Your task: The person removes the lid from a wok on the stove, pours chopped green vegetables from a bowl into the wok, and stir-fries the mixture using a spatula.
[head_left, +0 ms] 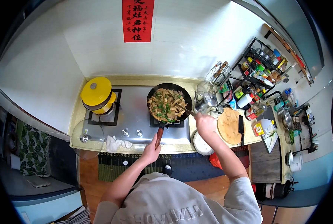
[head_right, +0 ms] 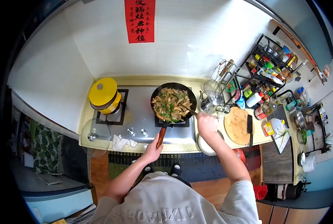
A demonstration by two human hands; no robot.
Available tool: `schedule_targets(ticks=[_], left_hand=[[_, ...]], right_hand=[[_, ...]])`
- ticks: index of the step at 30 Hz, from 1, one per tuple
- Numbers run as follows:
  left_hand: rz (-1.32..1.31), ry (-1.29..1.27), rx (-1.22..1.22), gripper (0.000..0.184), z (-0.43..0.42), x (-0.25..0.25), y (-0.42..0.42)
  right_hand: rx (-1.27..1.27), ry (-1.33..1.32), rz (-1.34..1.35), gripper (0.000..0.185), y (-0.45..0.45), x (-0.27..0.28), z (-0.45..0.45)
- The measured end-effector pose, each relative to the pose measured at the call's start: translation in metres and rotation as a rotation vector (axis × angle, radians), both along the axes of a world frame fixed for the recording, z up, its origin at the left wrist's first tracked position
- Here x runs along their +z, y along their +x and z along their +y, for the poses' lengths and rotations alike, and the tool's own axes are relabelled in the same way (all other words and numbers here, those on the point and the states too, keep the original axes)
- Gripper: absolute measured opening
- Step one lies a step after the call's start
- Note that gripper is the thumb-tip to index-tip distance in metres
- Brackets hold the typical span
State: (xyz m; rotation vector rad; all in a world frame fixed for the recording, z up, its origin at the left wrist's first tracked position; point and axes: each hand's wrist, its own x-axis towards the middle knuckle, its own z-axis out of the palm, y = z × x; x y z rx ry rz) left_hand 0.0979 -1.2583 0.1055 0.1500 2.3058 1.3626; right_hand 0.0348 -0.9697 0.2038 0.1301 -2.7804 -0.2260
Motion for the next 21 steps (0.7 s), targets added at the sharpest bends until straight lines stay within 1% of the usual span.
schedule_targets(ticks=[3,4,7,8,11,12,15,19,21], left_hand=[[0.000,0.021,0.001,0.074,0.000,0.000,0.000],[-0.004,0.027,-0.001,0.074,-0.001,0.000,0.000],[0.016,0.018,-0.011,0.075,-0.001,-0.004,-0.001],[0.007,0.016,-0.011,0.075,-0.001,-0.002,-0.001],[-0.012,0.018,-0.009,0.075,-0.001,0.005,-0.001],[-0.013,0.024,-0.006,0.075,-0.002,0.006,-0.001],[0.013,0.054,-0.004,0.076,-0.002,0.000,0.000],[0.049,0.054,0.000,0.076,-0.001,-0.007,0.000],[0.046,0.070,-0.001,0.076,-0.002,-0.005,0.000]], right_hand=[[0.162,0.229,0.046,0.007,0.010,0.020,-0.020],[0.208,0.297,0.053,0.011,0.015,0.024,-0.024],[0.334,0.385,0.109,0.020,0.027,0.026,-0.032],[0.393,0.452,0.111,0.029,0.031,0.033,-0.031],[0.490,0.549,0.075,0.033,0.044,0.046,-0.026],[0.517,0.541,0.052,0.036,0.049,0.047,-0.022],[0.531,0.554,0.058,0.035,0.062,0.064,-0.015],[0.366,0.485,0.010,0.033,0.061,0.100,-0.009],[0.348,0.465,0.044,0.032,0.054,0.114,-0.009]])
